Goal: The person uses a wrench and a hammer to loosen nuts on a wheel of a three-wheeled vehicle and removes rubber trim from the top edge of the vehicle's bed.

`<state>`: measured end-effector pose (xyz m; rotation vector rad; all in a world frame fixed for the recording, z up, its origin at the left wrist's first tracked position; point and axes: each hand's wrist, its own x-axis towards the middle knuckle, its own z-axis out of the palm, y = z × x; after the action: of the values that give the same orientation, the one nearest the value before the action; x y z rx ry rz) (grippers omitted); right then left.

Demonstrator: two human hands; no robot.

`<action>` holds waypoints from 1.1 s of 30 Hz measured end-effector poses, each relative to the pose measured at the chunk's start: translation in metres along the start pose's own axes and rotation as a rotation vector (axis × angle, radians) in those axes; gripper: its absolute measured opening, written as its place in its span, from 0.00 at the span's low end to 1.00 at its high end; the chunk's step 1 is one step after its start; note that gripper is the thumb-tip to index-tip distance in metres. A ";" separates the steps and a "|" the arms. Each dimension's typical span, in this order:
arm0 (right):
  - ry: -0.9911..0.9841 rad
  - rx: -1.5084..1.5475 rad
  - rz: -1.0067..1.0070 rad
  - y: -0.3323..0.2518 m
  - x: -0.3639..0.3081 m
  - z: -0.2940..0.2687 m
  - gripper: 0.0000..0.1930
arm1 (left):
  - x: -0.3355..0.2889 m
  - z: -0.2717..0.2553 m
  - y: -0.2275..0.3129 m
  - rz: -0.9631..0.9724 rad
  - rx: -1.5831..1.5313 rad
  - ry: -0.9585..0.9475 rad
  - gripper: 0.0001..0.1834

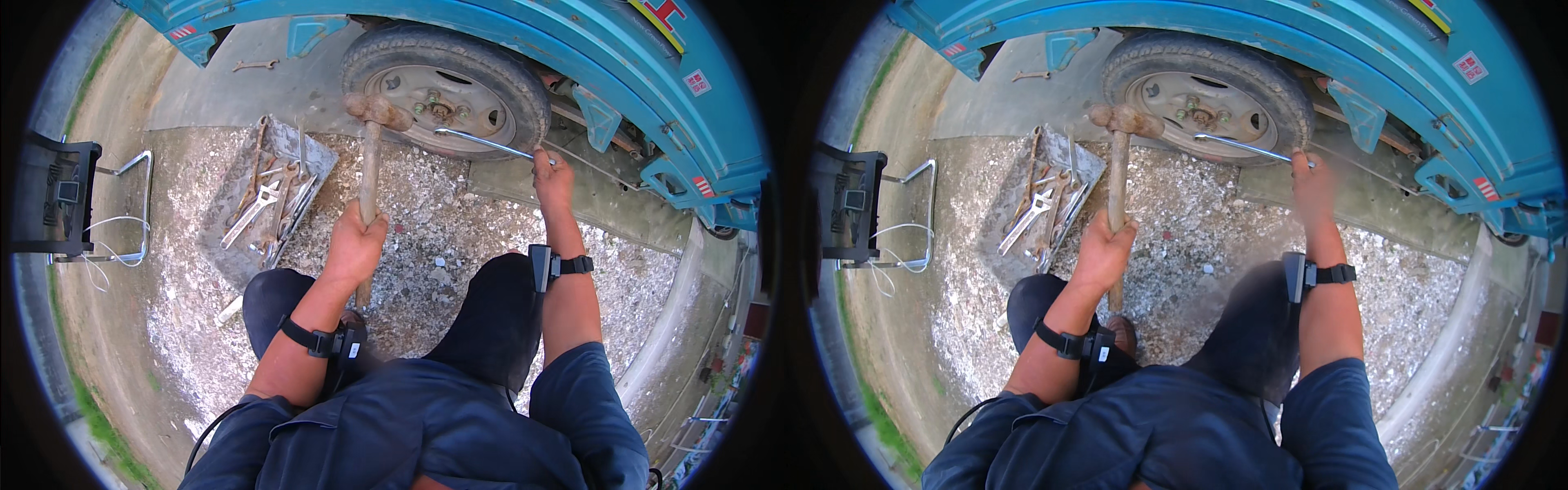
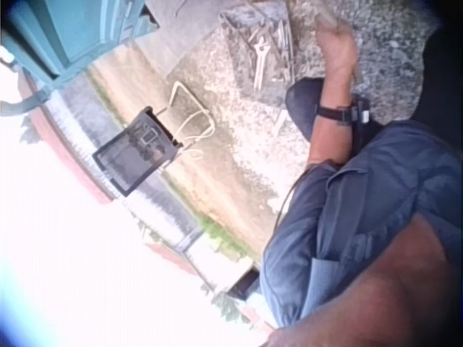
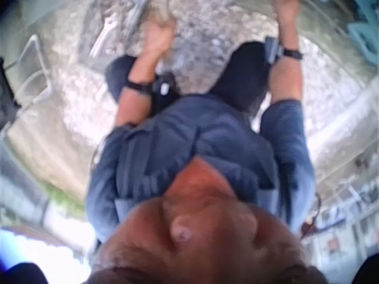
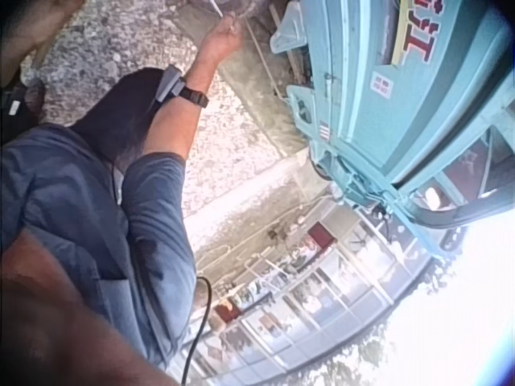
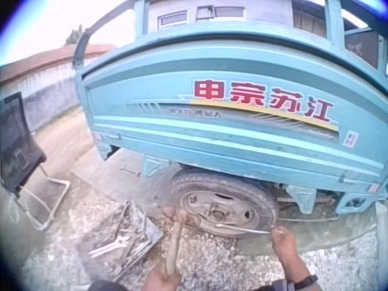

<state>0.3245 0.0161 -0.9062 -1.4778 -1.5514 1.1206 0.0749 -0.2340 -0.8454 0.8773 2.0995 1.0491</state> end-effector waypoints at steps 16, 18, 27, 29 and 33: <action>0.194 -0.492 -0.146 -0.022 0.020 -0.030 0.26 | -0.005 0.004 -0.005 0.010 -0.046 -0.017 0.10; 0.192 -0.495 -0.162 -0.021 0.024 -0.030 0.26 | -0.005 0.004 -0.002 0.012 -0.049 -0.020 0.10; 0.121 -0.173 -0.135 0.010 0.015 -0.024 0.20 | -0.002 0.003 -0.004 0.035 0.005 -0.017 0.09; 0.129 -0.242 -0.145 0.021 0.016 -0.022 0.21 | -0.002 0.003 -0.006 0.031 -0.003 -0.015 0.09; 0.145 -0.383 -0.109 0.035 0.017 -0.006 0.23 | -0.003 0.007 -0.007 0.011 -0.039 -0.019 0.10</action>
<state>0.3417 0.0330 -0.9374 -1.6555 -1.7868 0.6602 0.0798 -0.2364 -0.8534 0.8774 2.0544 1.0796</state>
